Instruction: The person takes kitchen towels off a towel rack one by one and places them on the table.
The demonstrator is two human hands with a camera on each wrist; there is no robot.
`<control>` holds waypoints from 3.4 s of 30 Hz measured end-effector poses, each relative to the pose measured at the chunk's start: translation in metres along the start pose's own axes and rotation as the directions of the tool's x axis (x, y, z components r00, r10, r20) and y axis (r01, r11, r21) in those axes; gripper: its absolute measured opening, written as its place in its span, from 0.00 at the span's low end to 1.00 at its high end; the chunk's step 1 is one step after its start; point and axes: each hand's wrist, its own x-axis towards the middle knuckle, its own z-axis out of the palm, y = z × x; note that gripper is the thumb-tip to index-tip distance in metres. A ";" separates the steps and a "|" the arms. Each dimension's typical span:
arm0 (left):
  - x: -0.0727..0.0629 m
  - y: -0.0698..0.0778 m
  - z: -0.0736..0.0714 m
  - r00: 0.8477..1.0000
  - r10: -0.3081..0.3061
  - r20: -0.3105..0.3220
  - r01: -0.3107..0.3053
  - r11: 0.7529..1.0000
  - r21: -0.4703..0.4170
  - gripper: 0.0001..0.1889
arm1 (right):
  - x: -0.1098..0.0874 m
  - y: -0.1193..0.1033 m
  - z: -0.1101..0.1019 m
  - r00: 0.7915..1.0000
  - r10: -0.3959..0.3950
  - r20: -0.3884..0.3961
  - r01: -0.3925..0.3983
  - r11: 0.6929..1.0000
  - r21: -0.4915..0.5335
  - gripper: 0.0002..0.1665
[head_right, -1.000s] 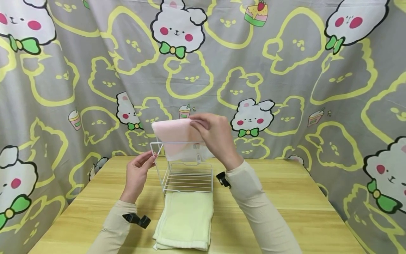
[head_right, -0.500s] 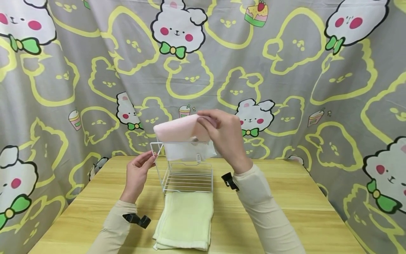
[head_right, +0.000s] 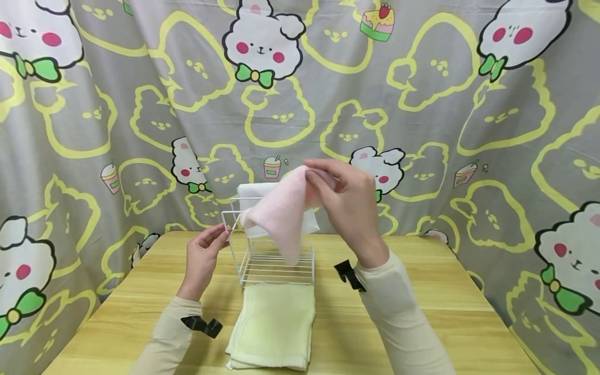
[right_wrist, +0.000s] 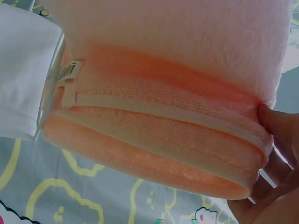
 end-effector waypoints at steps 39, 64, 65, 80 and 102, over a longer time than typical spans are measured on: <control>-0.001 -0.001 0.000 1.000 -0.008 -0.001 0.008 1.000 0.003 0.12 | -0.061 0.032 -0.045 0.975 0.214 -0.064 -0.218 0.973 -0.078 0.12; -0.002 -0.002 -0.001 1.000 -0.014 0.009 0.014 1.000 0.011 0.13 | -0.105 0.090 -0.051 0.890 0.431 0.148 -0.400 0.895 -0.198 0.12; -0.002 -0.002 -0.001 1.000 -0.014 0.010 0.014 1.000 0.012 0.13 | -0.106 0.095 -0.051 0.878 0.448 0.167 -0.417 0.889 -0.191 0.13; -0.004 -0.004 -0.001 1.000 -0.011 0.003 0.011 1.000 0.017 0.13 | -0.121 0.169 -0.036 0.772 0.580 0.260 -0.521 0.812 -0.263 0.18; -0.005 -0.002 0.000 1.000 -0.017 0.001 0.017 1.000 0.012 0.13 | -0.127 0.243 -0.007 0.698 0.640 0.321 -0.549 0.766 -0.335 0.13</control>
